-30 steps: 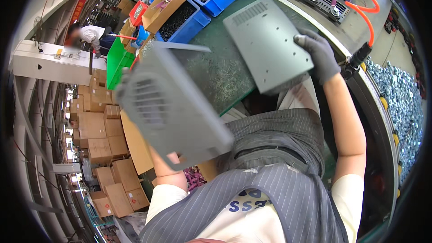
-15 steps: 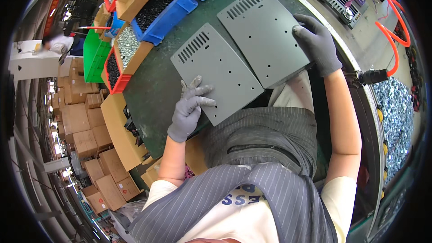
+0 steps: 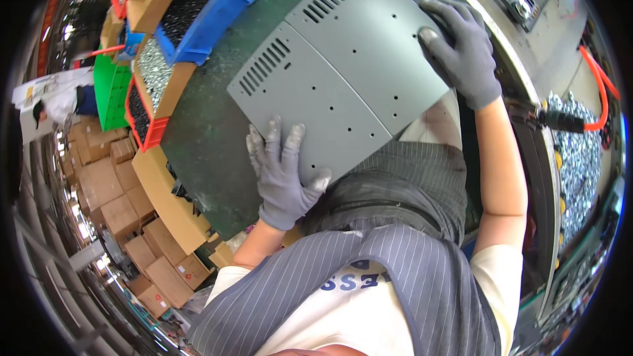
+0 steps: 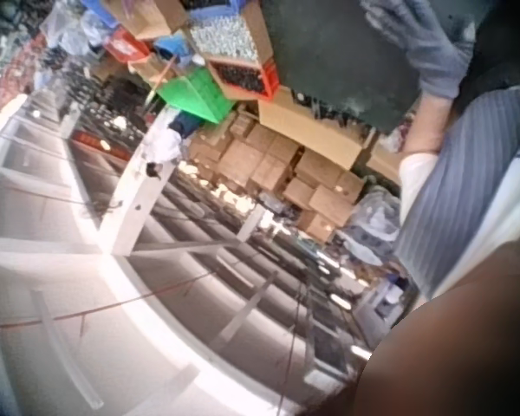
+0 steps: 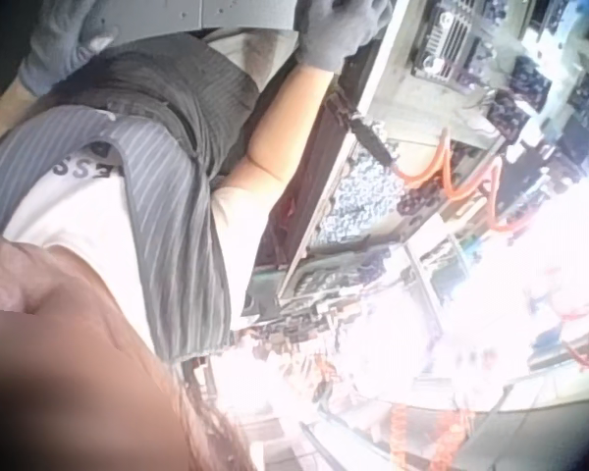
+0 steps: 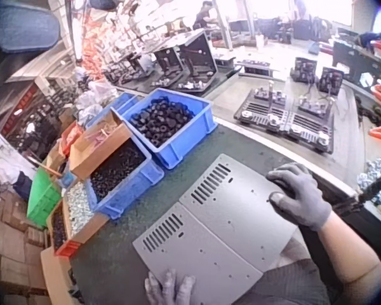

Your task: Assembling components into a metal housing, including installing rubber grommets and using a pneumatic screwdriver.

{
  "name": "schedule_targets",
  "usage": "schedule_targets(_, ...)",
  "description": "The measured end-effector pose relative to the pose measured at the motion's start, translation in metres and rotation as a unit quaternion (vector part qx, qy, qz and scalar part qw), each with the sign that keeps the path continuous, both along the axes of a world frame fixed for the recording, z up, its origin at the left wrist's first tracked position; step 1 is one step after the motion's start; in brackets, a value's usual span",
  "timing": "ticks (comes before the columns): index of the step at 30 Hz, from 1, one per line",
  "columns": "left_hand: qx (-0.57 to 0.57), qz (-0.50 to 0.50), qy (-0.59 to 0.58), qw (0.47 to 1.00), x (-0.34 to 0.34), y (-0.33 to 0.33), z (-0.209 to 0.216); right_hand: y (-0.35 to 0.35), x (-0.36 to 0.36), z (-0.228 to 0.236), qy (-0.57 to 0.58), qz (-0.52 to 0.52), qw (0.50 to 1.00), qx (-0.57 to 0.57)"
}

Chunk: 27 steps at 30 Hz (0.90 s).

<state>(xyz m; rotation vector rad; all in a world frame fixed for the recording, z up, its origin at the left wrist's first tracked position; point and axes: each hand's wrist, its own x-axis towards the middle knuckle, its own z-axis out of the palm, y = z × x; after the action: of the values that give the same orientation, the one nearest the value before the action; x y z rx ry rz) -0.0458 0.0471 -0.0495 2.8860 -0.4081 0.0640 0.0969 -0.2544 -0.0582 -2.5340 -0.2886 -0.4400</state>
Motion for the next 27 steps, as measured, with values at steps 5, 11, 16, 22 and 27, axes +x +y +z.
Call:
schedule_targets(5,-0.037,-0.008,-0.006,0.999,0.001,0.002,-0.006,-0.001,0.003,-0.008,0.045,-0.002,0.999,0.007)
schedule_targets(11,-0.057,-0.030,-0.011,0.998,-0.004,0.006,-0.008,0.001,-0.003,-0.005,0.016,-0.004,0.999,-0.027)
schedule_targets(16,-0.102,-0.072,-0.008,0.992,-0.005,0.012,-0.010,0.008,-0.003,0.018,0.046,-0.008,0.998,0.031)
schedule_targets(22,-0.015,-0.101,-0.010,0.995,-0.007,0.004,-0.011,0.006,-0.004,0.018,0.032,0.002,0.998,0.055)
schedule_targets(27,0.030,-0.115,0.000,0.993,-0.001,-0.001,-0.015,-0.001,0.001,0.007,-0.037,0.044,0.998,-0.033)
